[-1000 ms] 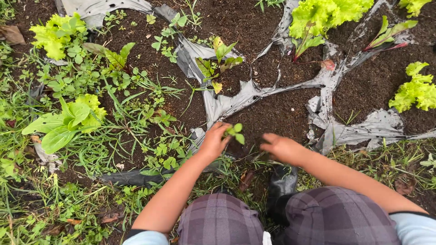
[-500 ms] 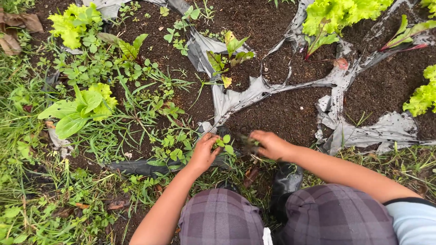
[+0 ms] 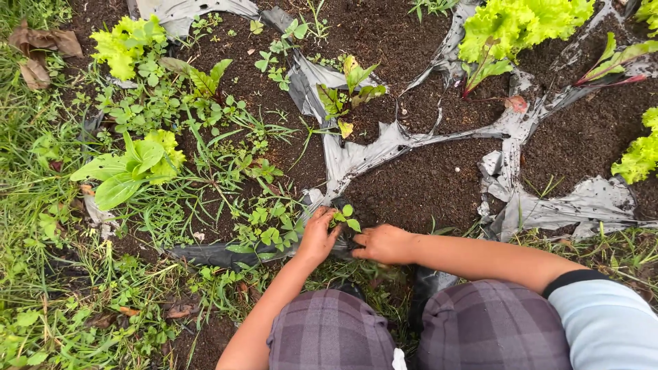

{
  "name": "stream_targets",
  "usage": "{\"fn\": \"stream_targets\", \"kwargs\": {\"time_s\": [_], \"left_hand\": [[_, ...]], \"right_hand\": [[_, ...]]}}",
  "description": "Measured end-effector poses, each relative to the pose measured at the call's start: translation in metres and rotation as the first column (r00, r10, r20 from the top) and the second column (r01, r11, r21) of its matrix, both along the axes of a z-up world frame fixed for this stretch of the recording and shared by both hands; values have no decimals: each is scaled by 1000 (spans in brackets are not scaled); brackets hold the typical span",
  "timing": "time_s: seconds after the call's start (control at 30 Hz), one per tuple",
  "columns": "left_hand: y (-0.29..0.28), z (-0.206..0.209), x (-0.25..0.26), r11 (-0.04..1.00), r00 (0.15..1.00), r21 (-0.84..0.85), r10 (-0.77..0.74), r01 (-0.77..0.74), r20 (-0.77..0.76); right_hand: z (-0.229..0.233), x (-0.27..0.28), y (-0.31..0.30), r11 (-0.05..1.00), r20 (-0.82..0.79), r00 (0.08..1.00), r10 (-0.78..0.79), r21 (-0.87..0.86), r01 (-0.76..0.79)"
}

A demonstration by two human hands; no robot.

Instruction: The person kneels in a garden bed and removes weeds by hand from around various plants, including lettuce and chard. They pull the weeds from the soil and gather them into a pile in their hands.

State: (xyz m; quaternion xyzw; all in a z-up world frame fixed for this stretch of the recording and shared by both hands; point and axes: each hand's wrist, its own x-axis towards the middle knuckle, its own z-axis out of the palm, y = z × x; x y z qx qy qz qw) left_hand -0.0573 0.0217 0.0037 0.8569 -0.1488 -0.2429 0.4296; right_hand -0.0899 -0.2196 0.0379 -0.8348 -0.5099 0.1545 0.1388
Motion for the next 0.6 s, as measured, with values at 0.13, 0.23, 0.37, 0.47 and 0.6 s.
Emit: {"fn": "stream_targets", "kwargs": {"time_s": [0.13,0.23,0.37,0.47,0.6], "left_hand": [[0,5,2,999,999,-53,-8,10,37],[1,-1,4,998,1000,-59,6,-5,28],[-1,4,5,999,1000,-39,-6,6,5],[-8,-10,2,998,998,-67,-15,18,55],[-34,-4,12,998,991,-68,-2,12,136]], "right_hand": [[-33,-9,-8,998,-46,997,-55,-24,53],[-36,-14,-18,991,-210,969,-128,-55,119],[62,6,-33,808,-570,587,-575,-510,297],[17,-3,-86,770,-504,583,-637,-366,523],[-19,22,-125,675,-292,631,-719,-73,735]]}}
